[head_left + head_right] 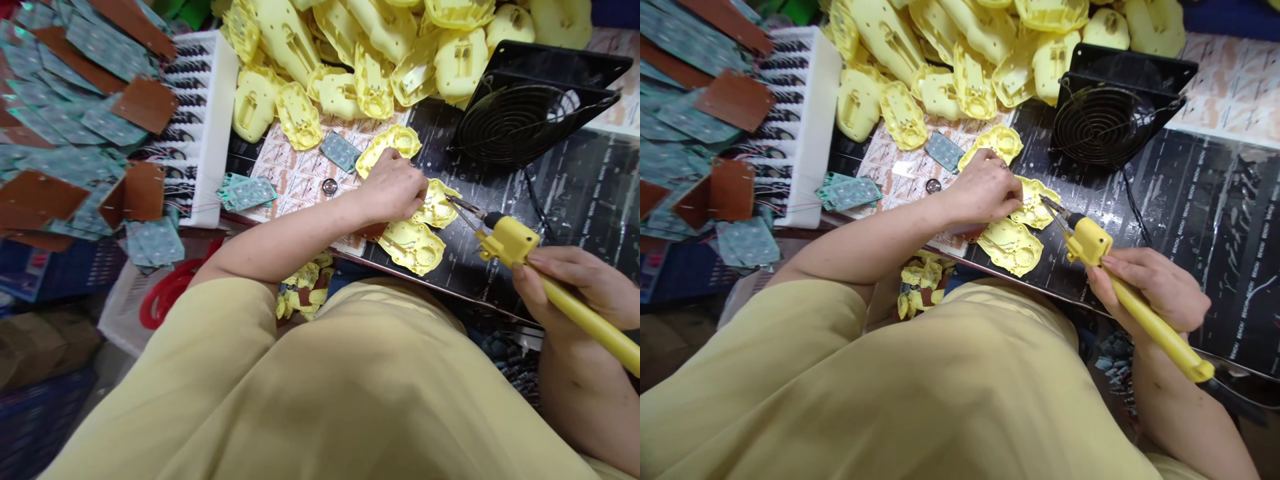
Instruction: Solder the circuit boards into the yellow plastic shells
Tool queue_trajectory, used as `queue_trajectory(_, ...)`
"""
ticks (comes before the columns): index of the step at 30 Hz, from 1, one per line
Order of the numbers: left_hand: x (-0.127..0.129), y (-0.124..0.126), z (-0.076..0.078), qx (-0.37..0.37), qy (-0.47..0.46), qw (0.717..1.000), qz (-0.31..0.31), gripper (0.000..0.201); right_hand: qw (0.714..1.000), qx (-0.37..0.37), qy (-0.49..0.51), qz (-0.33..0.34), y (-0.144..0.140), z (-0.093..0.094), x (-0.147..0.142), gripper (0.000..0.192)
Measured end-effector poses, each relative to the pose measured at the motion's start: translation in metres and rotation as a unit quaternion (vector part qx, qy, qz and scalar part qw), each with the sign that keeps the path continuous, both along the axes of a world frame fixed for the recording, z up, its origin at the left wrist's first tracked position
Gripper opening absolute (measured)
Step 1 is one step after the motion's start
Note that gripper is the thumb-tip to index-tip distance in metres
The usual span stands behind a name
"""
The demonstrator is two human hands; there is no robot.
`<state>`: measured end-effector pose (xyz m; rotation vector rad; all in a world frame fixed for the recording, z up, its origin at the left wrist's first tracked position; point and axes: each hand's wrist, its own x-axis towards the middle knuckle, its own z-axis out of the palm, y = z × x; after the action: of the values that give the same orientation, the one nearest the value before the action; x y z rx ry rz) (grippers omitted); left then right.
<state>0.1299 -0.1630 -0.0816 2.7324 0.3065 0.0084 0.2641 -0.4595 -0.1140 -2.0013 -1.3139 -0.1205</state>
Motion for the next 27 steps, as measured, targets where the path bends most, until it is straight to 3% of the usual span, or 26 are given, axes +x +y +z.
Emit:
queue_trajectory(3,0.0,0.001,-0.001,-0.005,0.0,1.0,0.001,0.021,0.994,0.103,-0.037,0.027,0.007,0.004,-0.005,0.021)
queue_trajectory(5,-0.001,0.002,-0.002,-0.003,0.001,1.0,0.001,0.02,0.988,0.132,-0.076,0.033,0.011,0.006,-0.008,0.012)
queue_trajectory(9,-0.001,0.001,-0.004,0.021,0.0,1.0,-0.005,0.02,0.984,0.145,-0.104,-0.018,0.01,0.002,-0.011,0.048)
queue_trajectory(16,-0.011,-0.006,0.004,0.029,0.026,0.999,-0.008,0.027,0.974,0.193,-0.113,-0.046,-0.005,-0.009,-0.01,0.058)
queue_trajectory(19,-0.013,0.019,0.006,0.013,-0.028,0.999,0.029,0.031,0.973,0.186,-0.12,-0.062,-0.013,-0.008,-0.008,0.056)
queue_trajectory(22,-0.005,0.063,-0.006,0.047,-0.095,0.989,0.108,0.029,0.973,0.195,-0.086,-0.087,-0.018,-0.008,-0.008,0.052)
queue_trajectory(25,0.013,0.095,-0.023,0.07,-0.045,0.986,0.142,0.026,0.971,0.205,-0.054,-0.109,-0.016,-0.009,-0.011,0.047)
queue_trajectory(27,0.026,0.097,-0.03,0.07,-0.008,0.99,0.12,0.026,0.969,0.215,-0.058,-0.103,-0.013,-0.01,-0.012,0.046)
